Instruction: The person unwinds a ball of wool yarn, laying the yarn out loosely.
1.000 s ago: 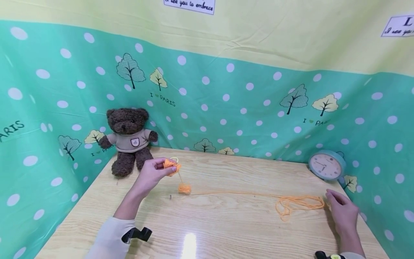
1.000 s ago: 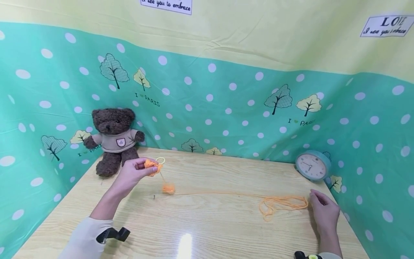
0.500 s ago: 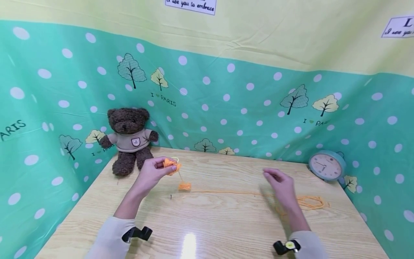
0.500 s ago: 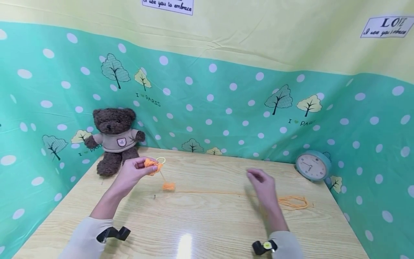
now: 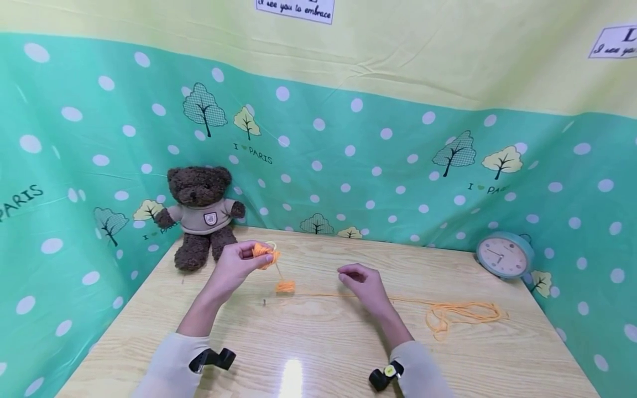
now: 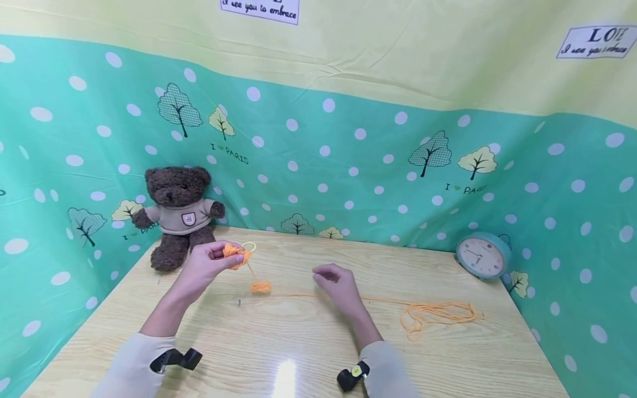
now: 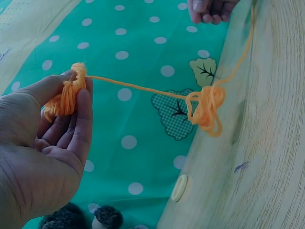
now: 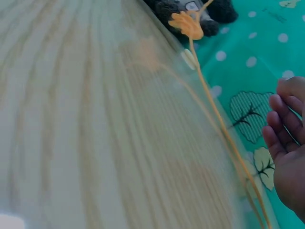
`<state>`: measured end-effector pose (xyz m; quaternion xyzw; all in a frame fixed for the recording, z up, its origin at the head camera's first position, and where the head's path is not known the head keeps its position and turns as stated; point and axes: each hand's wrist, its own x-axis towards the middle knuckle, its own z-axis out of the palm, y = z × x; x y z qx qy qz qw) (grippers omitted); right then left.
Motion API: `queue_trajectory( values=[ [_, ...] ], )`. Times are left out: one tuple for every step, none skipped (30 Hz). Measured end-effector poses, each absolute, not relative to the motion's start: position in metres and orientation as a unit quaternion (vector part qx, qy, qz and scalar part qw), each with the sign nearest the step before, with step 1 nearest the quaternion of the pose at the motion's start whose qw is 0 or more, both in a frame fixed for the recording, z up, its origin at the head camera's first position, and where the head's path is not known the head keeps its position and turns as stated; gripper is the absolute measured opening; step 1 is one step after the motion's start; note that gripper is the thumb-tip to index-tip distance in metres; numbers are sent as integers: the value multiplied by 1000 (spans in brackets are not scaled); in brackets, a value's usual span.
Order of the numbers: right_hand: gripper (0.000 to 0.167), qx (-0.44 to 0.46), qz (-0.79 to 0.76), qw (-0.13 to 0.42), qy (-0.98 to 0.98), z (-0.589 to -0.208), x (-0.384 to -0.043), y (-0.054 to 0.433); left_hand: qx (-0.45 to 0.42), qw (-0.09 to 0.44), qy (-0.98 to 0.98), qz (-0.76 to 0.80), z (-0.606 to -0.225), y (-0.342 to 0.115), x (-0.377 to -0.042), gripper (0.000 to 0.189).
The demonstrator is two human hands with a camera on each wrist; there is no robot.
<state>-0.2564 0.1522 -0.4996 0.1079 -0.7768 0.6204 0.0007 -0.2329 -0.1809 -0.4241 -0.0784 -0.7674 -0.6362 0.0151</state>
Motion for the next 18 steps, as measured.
queue_trajectory(
  values=[
    [20,113,620,-4,-777,-500,-256,148,-78,15,-767,-637,-424,-181,-233,35],
    [20,119,618,-9,-777,-501,-256,145,-78,15,-766,-637,-424,-180,-233,34],
    [20,126,616,-15,-777,-502,-257,141,-78,16,-766,-638,-423,-180,-233,34],
    [21,131,614,-20,-778,-504,-257,138,-77,16,-766,-639,-423,-180,-232,34],
    [22,136,612,-26,-779,-505,-257,135,-77,16,-765,-639,-423,-180,-232,34],
    [22,142,610,-31,-779,-507,-257,132,-77,16,-764,-640,-423,-180,-232,34],
    [22,147,608,-35,-780,-508,-257,130,-78,15,-764,-640,-423,-180,-232,35],
    [22,151,605,-40,-781,-510,-257,128,-78,15,-763,-641,-423,-180,-232,35],
    [22,153,602,-43,-783,-512,-257,126,-78,14,-763,-641,-423,-180,-233,35],
    [21,154,599,-46,-785,-515,-257,125,-77,14,-763,-642,-423,-180,-233,35],
    [21,157,596,-48,-786,-516,-257,124,-77,14,-763,-642,-423,-180,-233,35],
    [20,157,594,-49,-788,-518,-257,123,-77,15,-762,-642,-423,-180,-233,35],
    [20,159,590,-49,-790,-520,-257,122,-78,16,-762,-642,-422,-180,-233,35],
    [20,161,585,-49,-793,-521,-257,121,-78,17,-762,-643,-422,-180,-233,35],
    [20,166,580,-48,-796,-522,-257,121,-79,19,-761,-643,-422,-180,-233,35],
    [20,171,573,-48,-800,-523,-257,120,-80,20,-761,-644,-421,-180,-233,35],
    [20,178,564,-47,-805,-523,-256,119,-81,21,-760,-645,-421,-181,-232,35],
    [19,186,554,-45,-810,-524,-256,117,-81,23,-759,-646,-421,-182,-232,36]
  ],
)
